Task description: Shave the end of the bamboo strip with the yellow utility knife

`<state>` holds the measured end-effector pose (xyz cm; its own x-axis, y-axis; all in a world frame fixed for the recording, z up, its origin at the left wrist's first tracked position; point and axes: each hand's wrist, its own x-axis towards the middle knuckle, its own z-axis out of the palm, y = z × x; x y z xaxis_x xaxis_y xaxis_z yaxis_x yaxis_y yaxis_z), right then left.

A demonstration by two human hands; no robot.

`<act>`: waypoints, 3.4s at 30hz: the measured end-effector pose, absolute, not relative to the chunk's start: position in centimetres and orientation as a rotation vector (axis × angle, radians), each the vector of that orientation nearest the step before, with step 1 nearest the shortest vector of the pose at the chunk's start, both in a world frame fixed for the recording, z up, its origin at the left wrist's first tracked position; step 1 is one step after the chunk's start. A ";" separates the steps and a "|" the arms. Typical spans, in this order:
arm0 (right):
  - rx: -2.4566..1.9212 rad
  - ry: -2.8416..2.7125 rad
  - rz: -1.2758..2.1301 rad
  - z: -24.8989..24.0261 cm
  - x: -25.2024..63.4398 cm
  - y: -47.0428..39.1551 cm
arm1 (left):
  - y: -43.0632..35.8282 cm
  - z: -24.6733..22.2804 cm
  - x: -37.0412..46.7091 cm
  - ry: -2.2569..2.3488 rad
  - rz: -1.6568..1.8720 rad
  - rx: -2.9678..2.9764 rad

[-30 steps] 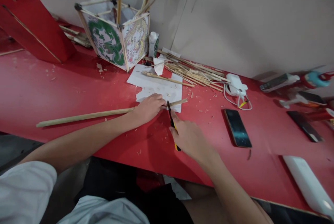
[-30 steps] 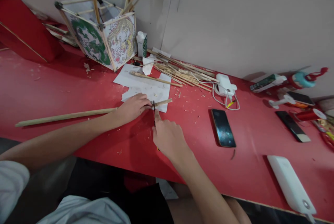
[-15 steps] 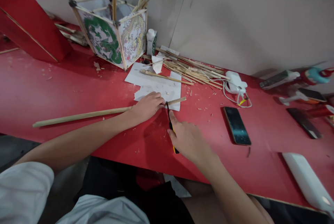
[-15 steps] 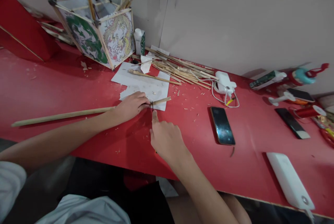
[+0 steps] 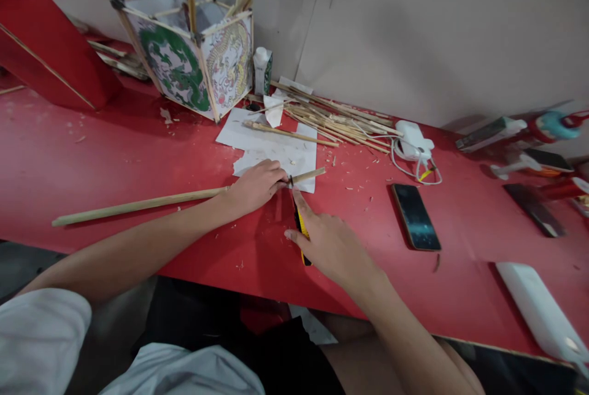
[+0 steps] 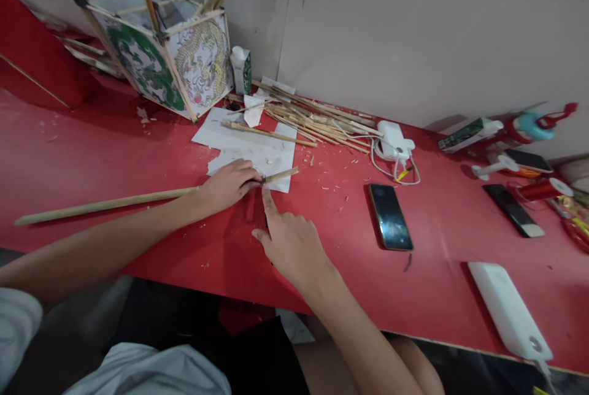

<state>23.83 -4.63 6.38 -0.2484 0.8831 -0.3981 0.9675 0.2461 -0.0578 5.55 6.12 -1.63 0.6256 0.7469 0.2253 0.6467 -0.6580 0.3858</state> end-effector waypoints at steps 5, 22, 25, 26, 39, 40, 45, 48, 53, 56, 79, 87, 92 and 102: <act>1.673 2.300 -0.352 6.2 24.2 -5.4 | 6.0 -1.5 5.4 1.098 0.546 2.581; 1.591 2.224 -0.396 6.7 23.6 -6.2 | 6.3 -2.2 5.4 1.124 0.575 2.598; 1.578 2.214 -0.381 6.5 23.6 -6.3 | 6.2 -2.1 5.5 1.140 0.564 2.591; 1.579 2.211 -0.369 6.4 23.6 -6.3 | 6.2 -2.0 5.5 1.143 0.557 2.590; 1.560 2.222 -0.324 6.2 23.0 -6.1 | 6.1 -1.7 5.5 1.152 0.524 2.581; 1.568 2.227 -0.324 6.2 23.1 -6.1 | 6.1 -1.7 5.5 1.154 0.515 2.580; 1.566 2.252 -0.300 6.5 23.8 -6.1 | 6.0 -1.4 5.6 1.176 0.488 2.572; 1.556 2.232 -0.291 6.8 23.8 -6.4 | 6.0 -1.3 5.7 1.211 0.485 2.545; 1.589 2.246 -0.323 6.4 23.6 -5.8 | 6.2 -1.4 5.8 1.192 0.503 2.529; 1.641 2.225 -0.336 6.0 23.7 -5.0 | 6.4 -1.5 5.8 1.197 0.528 2.519; 1.606 2.249 -0.269 5.7 24.2 -5.4 | 6.6 -1.8 5.6 1.175 0.547 2.515; 1.583 2.254 -0.269 6.1 24.1 -5.4 | 6.6 -1.9 5.6 1.169 0.575 2.500; 1.632 2.223 -0.295 6.0 24.1 -4.9 | 6.6 -1.8 5.6 1.168 0.566 2.485; 1.646 2.191 -0.291 6.0 24.1 -5.0 | 6.7 -2.1 5.6 1.149 0.587 2.504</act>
